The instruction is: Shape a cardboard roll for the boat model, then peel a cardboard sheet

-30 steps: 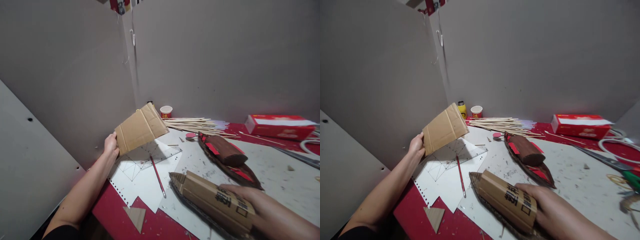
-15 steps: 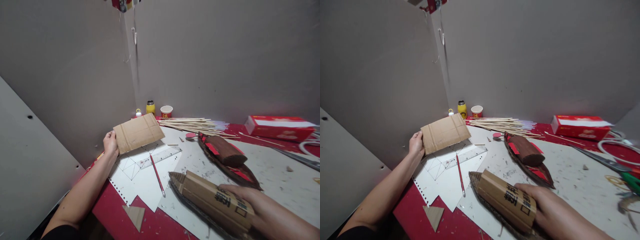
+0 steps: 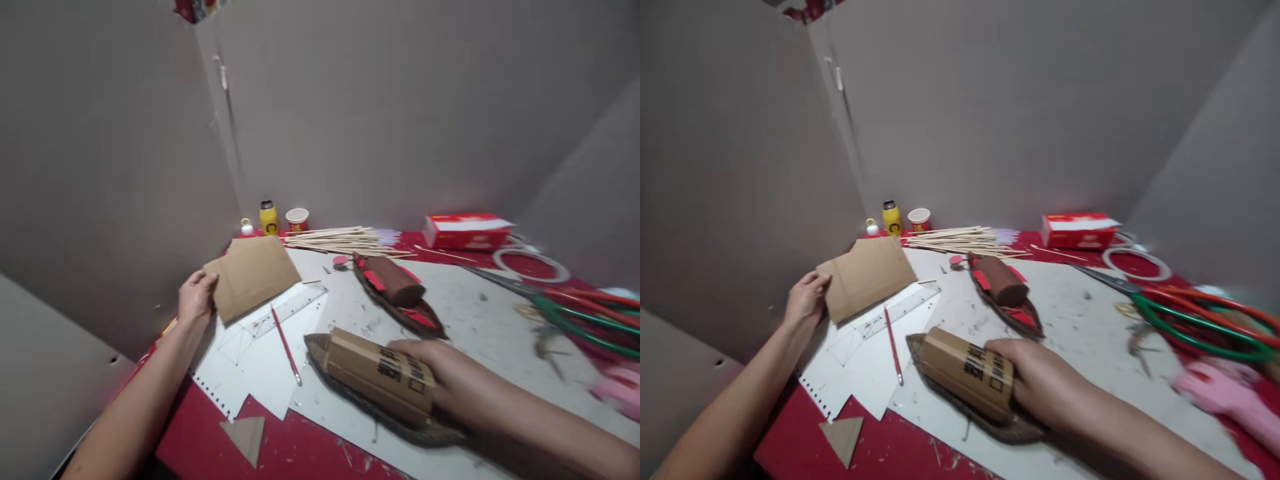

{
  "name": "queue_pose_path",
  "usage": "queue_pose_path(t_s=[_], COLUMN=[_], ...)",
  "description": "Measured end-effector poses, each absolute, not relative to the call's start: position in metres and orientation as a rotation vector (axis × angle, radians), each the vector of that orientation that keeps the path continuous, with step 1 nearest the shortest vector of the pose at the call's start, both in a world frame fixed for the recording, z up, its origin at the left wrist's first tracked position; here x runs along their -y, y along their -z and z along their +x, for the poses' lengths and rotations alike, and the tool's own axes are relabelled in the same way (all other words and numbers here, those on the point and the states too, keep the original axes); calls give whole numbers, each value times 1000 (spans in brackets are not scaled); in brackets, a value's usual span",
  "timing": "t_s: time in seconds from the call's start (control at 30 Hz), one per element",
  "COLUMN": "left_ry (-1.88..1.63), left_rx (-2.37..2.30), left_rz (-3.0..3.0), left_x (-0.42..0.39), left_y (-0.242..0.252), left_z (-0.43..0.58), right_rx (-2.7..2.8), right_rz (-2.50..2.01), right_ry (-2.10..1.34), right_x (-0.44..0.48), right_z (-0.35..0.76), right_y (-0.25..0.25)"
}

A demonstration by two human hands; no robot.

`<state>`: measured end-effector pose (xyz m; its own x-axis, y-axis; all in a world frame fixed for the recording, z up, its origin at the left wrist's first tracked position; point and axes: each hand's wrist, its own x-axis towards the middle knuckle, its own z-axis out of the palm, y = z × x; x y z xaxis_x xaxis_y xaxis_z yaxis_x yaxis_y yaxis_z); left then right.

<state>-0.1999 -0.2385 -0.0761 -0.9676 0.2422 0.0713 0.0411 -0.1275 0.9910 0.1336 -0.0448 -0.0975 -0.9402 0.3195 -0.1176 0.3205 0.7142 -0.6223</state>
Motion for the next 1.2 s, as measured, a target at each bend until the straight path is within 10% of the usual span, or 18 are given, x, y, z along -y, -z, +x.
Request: queue_pose_path(t_s=[0.23,0.53,1.2], left_ry=[-2756,-922,-506], left_rx=[-2242,-2433,-2727], left_rz=[769,2708,1740], left_x=[245,238,230], left_y=[59,92,104], left_z=[-177,-160,-164], right_rx=[-2894,-2890,-2829], right_rz=[614,623,594], right_ry=[1015,963,1073], right_x=[51,53,47], right_z=[134,133,135], right_y=[78,74,89])
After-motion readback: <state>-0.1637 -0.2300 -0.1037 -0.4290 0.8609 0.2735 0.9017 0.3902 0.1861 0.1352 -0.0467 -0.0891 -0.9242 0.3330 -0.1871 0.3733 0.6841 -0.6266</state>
